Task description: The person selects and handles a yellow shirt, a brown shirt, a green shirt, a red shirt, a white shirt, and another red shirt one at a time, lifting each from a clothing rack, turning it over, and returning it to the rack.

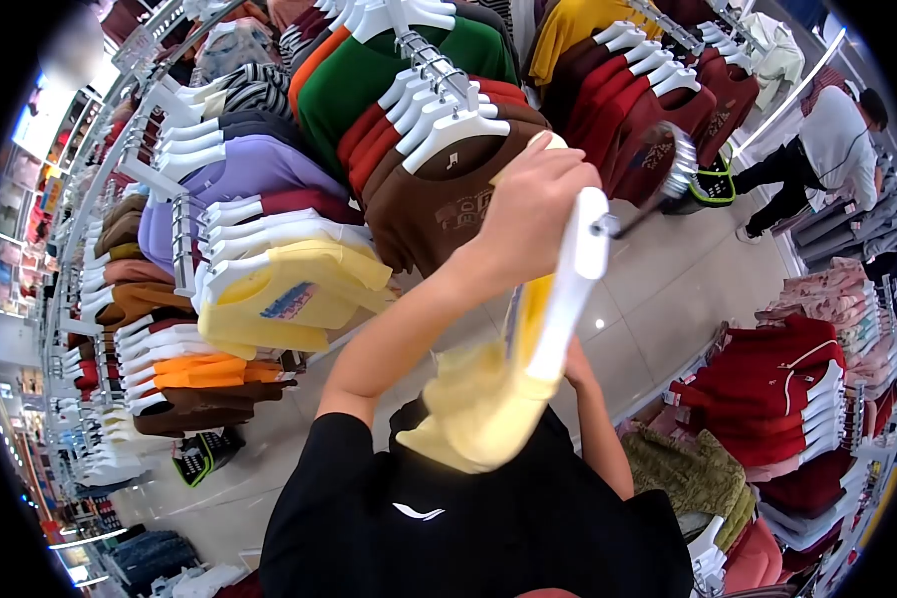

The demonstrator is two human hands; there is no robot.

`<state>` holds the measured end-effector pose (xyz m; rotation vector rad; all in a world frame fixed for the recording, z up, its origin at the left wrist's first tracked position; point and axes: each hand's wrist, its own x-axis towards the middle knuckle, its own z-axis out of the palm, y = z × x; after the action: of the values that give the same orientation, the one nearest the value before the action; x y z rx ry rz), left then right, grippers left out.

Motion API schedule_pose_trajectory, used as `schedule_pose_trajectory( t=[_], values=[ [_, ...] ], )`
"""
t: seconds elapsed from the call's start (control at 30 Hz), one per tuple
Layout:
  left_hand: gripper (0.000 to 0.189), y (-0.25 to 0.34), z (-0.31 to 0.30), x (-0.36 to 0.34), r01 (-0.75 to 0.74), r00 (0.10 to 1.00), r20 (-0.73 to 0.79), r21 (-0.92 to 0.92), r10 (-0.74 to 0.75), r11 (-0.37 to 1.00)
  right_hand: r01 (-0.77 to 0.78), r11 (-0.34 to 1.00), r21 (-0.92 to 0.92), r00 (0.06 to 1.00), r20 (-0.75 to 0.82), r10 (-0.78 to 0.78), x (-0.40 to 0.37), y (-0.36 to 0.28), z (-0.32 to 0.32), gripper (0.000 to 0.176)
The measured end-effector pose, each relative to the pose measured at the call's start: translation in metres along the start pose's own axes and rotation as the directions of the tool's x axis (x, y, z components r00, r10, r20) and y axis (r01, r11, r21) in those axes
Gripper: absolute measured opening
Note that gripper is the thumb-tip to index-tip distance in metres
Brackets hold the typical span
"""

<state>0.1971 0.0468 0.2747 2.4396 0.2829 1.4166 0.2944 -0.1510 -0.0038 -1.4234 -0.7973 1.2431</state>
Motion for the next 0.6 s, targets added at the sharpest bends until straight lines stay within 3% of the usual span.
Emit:
schedule_pose_trajectory(
  t=[0.07,0.13,0.17,0.2,0.27,0.33,0.43,0.53,0.57,0.6],
  values=[
    [0.018,0.005,0.012,0.010,-0.029,0.998,0.050,0.075,0.025,0.997,0.098,0.993,0.062,0.995,-0.024,-0.096,-0.005,0.005,-0.013,0.072],
    [0.022,0.011,0.023,0.022,-0.077,0.996,0.066,0.170,0.066,0.982,0.128,0.966,0.226,0.991,-0.057,-0.118,-0.013,0.016,-0.030,0.071],
    [0.022,0.017,0.026,0.029,-0.041,0.993,0.115,0.259,0.011,0.965,0.142,0.927,0.348,0.989,-0.079,-0.122,-0.018,0.024,-0.037,0.070],
    [0.021,0.022,0.029,0.034,-0.012,0.986,0.161,0.345,-0.046,0.939,0.140,0.870,0.473,0.990,-0.097,-0.106,-0.023,0.033,-0.042,0.070],
    [0.020,0.019,0.040,0.044,-0.046,0.989,0.148,0.449,-0.023,0.892,0.154,0.717,0.680,0.987,-0.132,-0.086,-0.030,0.054,-0.054,0.069],
    [0.015,0.016,0.047,0.055,-0.015,0.952,0.261,0.564,-0.160,0.826,0.169,0.583,0.794,0.985,-0.152,-0.078,-0.037,0.067,-0.064,0.068],
    [0.013,0.003,0.054,0.067,-0.040,0.927,0.308,0.648,-0.214,0.761,0.141,0.511,0.848,0.990,-0.115,-0.082,-0.046,0.073,-0.075,0.067],
    [0.015,-0.014,0.055,0.069,-0.012,0.900,0.332,0.666,-0.283,0.745,0.036,0.544,0.838,0.998,-0.001,-0.063,-0.056,0.063,-0.094,0.068],
    [0.016,-0.016,0.054,0.069,0.013,0.886,0.337,0.670,-0.320,0.743,0.017,0.645,0.764,1.000,-0.002,-0.024,-0.056,0.077,-0.103,0.070],
    [0.018,-0.017,0.053,0.069,0.039,0.871,0.340,0.673,-0.355,0.739,0.034,0.611,0.791,0.999,-0.037,-0.008,-0.059,0.074,-0.104,0.069]
  ],
)
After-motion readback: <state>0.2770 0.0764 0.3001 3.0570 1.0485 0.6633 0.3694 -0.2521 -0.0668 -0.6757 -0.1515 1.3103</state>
